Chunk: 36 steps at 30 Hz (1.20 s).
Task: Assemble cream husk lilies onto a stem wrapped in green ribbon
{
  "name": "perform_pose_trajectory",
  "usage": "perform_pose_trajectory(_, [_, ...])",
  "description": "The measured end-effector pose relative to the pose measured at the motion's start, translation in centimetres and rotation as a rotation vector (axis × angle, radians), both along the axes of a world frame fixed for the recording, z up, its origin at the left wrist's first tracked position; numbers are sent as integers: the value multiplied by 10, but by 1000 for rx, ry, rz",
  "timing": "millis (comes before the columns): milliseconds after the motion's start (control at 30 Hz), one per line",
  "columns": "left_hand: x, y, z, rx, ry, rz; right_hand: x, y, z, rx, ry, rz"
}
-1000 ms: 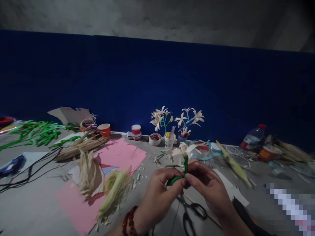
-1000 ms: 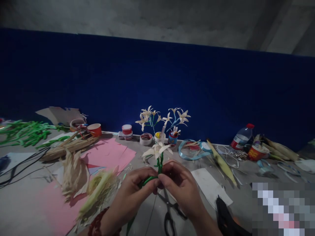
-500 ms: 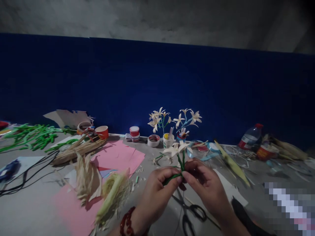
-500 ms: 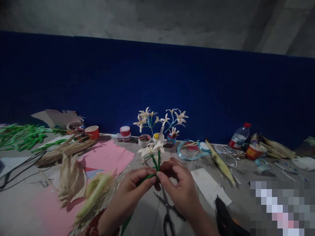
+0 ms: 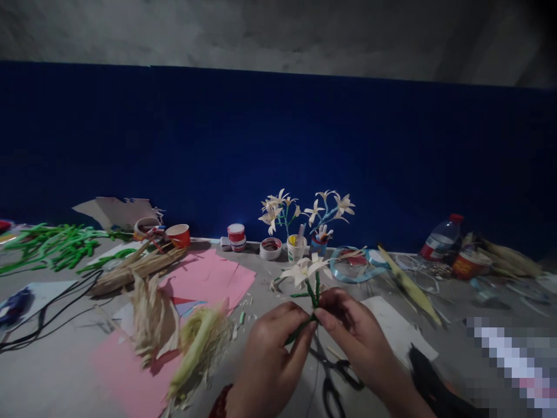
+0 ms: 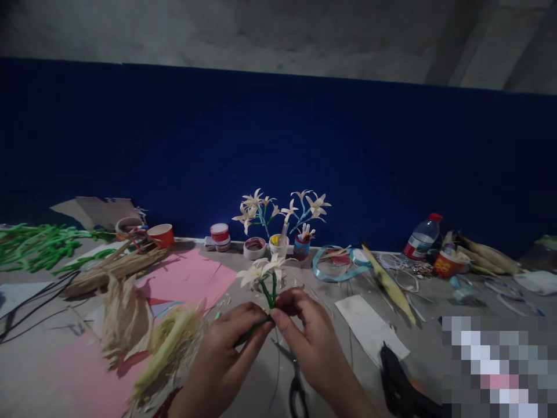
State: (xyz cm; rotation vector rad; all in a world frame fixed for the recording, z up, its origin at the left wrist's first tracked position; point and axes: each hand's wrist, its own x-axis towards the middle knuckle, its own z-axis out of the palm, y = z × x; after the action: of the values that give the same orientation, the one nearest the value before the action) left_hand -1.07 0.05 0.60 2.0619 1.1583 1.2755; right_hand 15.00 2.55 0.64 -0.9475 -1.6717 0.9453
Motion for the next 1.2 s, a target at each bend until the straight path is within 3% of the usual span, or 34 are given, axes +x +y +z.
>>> perform_pose_trajectory(200, [-12,-5,6,-113,-21,-81,-3,-1,1,-123,183,99])
perform_pose_trajectory(367, [-22,3,27,-248,-233,-131,-7,2,6,-130,259,110])
perform_pose_trajectory(500, [-19,12,40,-291,-259,-144,-11,3,13,-117,279,67])
perform_pose_trajectory(600, [-17,16,40,-335,-301,-172,-12,4,16,-108,280,18])
perform_pose_trajectory(800, [-20,21,36,-435,-404,-302,-8,4,19,-85,188,53])
perform_pose_trajectory(1067, [-19,20,45,-198,-39,-114,-10,9,13,-108,283,-9])
perform_pose_trajectory(1200, [-16,20,45,-173,5,-34,-12,11,11,-96,292,-9])
